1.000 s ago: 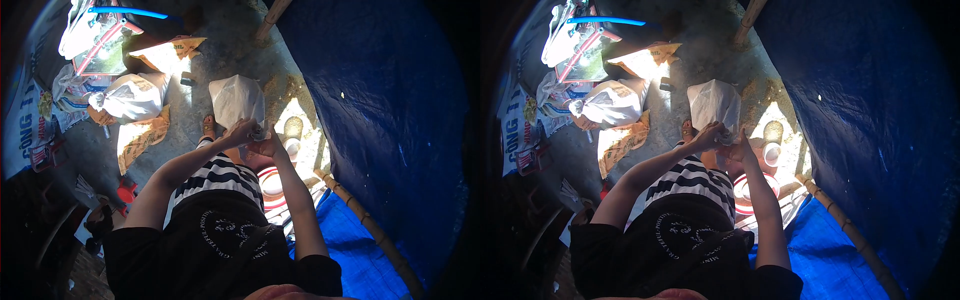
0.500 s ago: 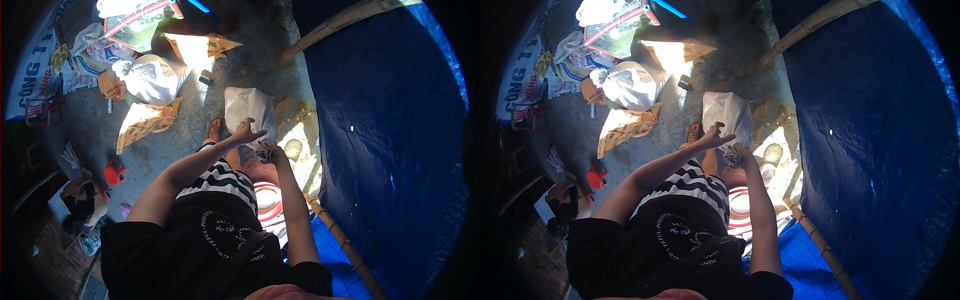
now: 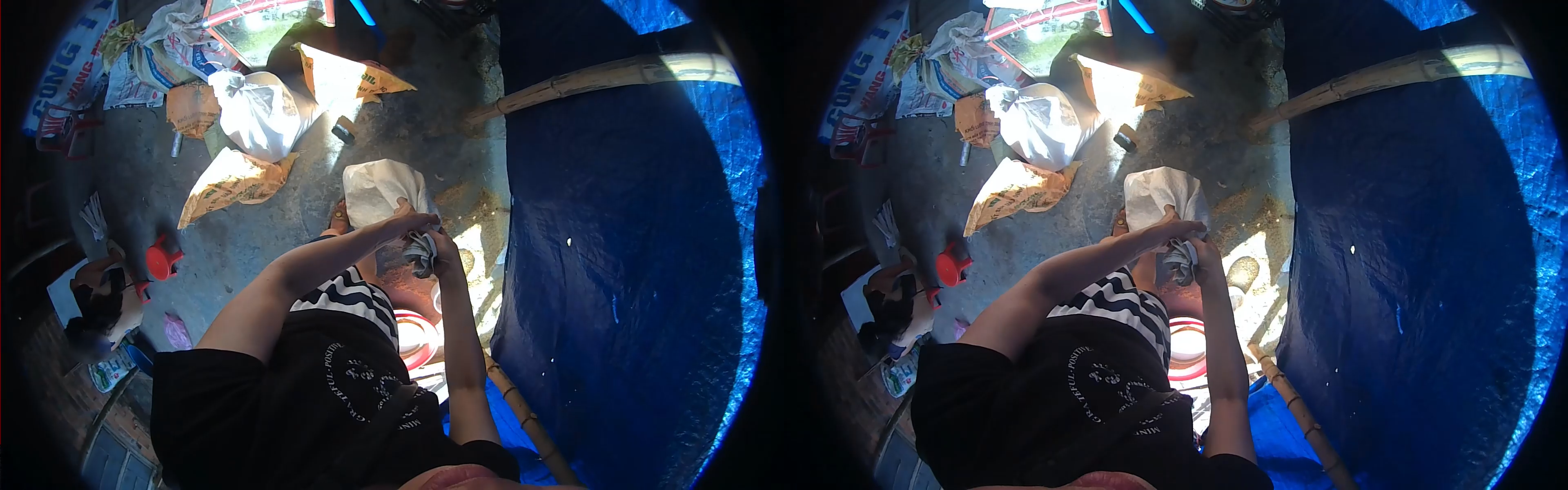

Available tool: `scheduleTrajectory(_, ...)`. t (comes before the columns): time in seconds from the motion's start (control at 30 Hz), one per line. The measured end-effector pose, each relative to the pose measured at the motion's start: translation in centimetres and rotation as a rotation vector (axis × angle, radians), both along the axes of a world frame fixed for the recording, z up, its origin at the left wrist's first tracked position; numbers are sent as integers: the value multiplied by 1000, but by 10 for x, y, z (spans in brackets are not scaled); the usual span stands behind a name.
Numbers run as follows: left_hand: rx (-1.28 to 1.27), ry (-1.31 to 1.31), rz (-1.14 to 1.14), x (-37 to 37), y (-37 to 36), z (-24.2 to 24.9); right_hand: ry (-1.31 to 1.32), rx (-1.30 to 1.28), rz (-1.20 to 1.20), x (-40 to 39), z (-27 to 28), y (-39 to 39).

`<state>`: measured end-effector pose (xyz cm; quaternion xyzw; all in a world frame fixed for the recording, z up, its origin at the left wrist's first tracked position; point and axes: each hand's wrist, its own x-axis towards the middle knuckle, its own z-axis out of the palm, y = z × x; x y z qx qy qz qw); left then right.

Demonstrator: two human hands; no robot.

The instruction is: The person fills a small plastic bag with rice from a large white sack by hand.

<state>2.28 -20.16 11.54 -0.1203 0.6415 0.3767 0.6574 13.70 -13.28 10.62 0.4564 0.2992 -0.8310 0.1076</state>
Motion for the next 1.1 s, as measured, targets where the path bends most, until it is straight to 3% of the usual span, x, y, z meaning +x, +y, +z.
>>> scheduleTrajectory(0.07, 36, 8, 41, -2, -2, -7, 26, 52, 2, -17, 12, -3)
scheduleTrajectory(0.13, 77, 51, 295, -1, -5, -12, -17, 113, 46, -31, 28, -4)
scheduleTrajectory(0.33, -25, 149, 283, -7, -45, -21, -91, 124, 234, -48, 34, -25)
scheduleTrajectory(0.4, 2, 159, 317, -14, -51, -16, -52, 137, 275, -57, 28, -27)
scheduleTrajectory(0.47, 73, 267, 469, -27, -53, -12, 124, 373, 392, -70, 20, -28)
scheduleTrajectory(0.5, 115, 241, 537, -32, -53, -9, 128, 374, 400, -73, 19, -27)
scheduleTrajectory(0.6, 101, 155, 489, -56, -54, 36, 70, 221, 309, -98, 54, -27)
scheduleTrajectory(0.8, 251, 145, 419, -53, -33, 12, 31, 302, 286, -85, 40, -2)
scheduleTrajectory(1.1, 251, 291, 317, -67, 19, 31, 111, 332, 92, -93, 66, 36)
